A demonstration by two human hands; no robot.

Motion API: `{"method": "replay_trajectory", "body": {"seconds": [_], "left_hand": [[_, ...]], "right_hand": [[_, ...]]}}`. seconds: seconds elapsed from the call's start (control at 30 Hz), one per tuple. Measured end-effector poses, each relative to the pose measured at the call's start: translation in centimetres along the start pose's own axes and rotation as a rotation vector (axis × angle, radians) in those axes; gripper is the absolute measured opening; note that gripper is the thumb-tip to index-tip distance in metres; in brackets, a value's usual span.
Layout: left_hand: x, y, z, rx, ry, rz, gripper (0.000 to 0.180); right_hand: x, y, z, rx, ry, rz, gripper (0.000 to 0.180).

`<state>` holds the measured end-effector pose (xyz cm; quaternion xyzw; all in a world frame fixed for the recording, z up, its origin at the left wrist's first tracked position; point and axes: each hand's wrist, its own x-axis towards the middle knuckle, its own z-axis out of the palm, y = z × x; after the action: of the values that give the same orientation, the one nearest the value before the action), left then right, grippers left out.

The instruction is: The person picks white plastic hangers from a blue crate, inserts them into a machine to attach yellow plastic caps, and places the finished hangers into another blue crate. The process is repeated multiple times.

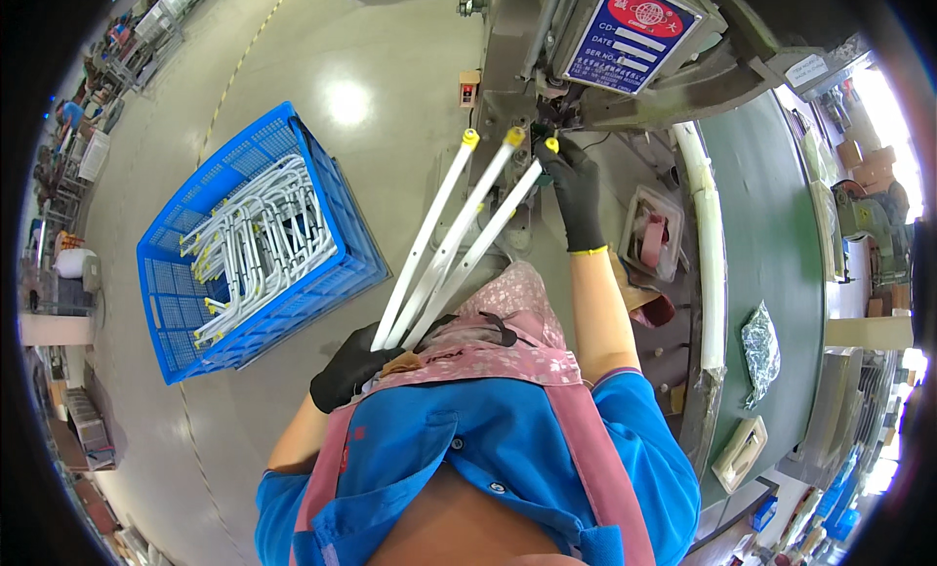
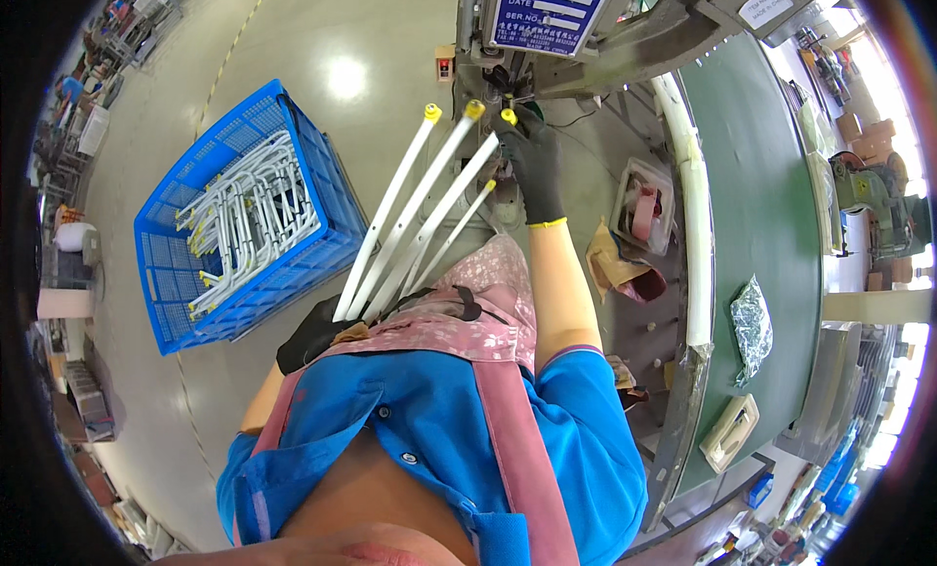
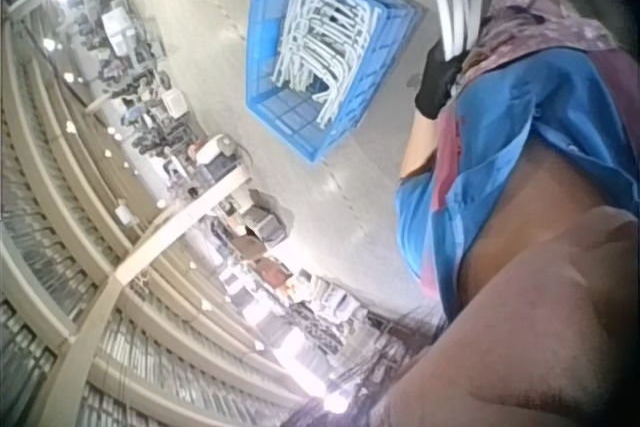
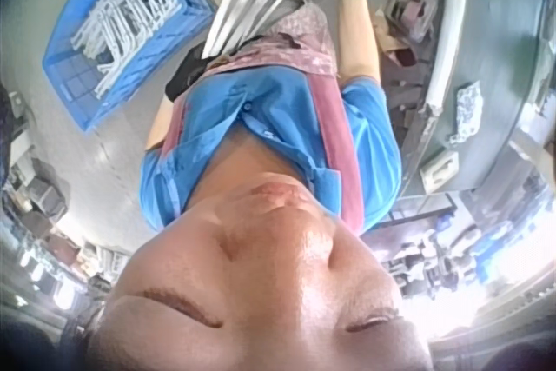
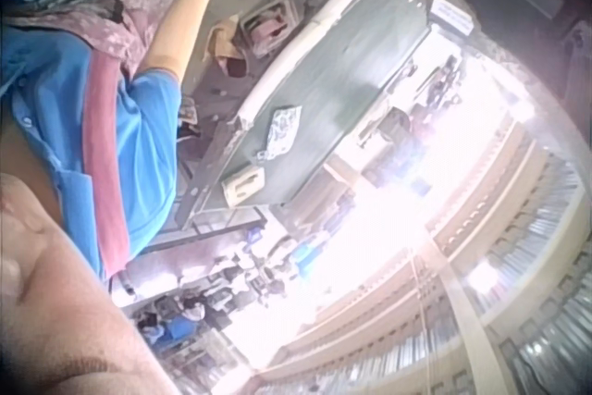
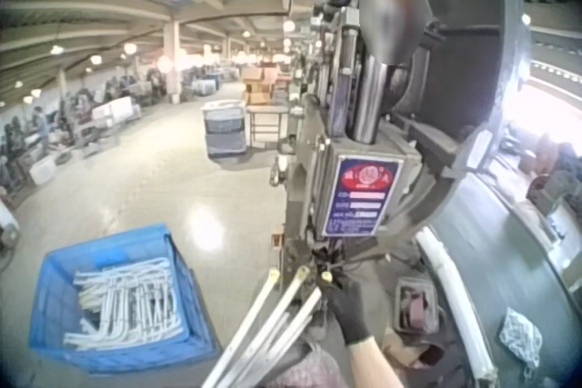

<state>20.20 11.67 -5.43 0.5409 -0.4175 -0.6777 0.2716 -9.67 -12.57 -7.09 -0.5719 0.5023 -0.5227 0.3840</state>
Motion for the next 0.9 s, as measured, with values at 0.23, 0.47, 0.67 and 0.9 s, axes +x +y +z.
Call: {"method": "replay_trajectory", "body": {"seconds": [0.23,0.47,0.67,0.9], "left_hand": [[0.3,-1.0,0.5,-0.179,0.033,-0.084,0.031],[0.3,-0.9,0.8,-0.260,0.070,-0.149,0.031],[0.0,0.5,0.7,-0.037,0.050,-0.102,0.035],[-2.8,3.0,1.7,-0.157,0.079,-0.041,0.039]], "right_hand": [[1.0,0.5,1.4,0.150,-0.028,0.009,0.033],[1.2,0.5,0.6,-0.017,-0.053,0.049,0.036],[1.4,1.0,0.8,0.071,-0.037,0.064,0.036],[0.9,3.4,0.9,-0.007,-0.068,0.070,0.033]]}}
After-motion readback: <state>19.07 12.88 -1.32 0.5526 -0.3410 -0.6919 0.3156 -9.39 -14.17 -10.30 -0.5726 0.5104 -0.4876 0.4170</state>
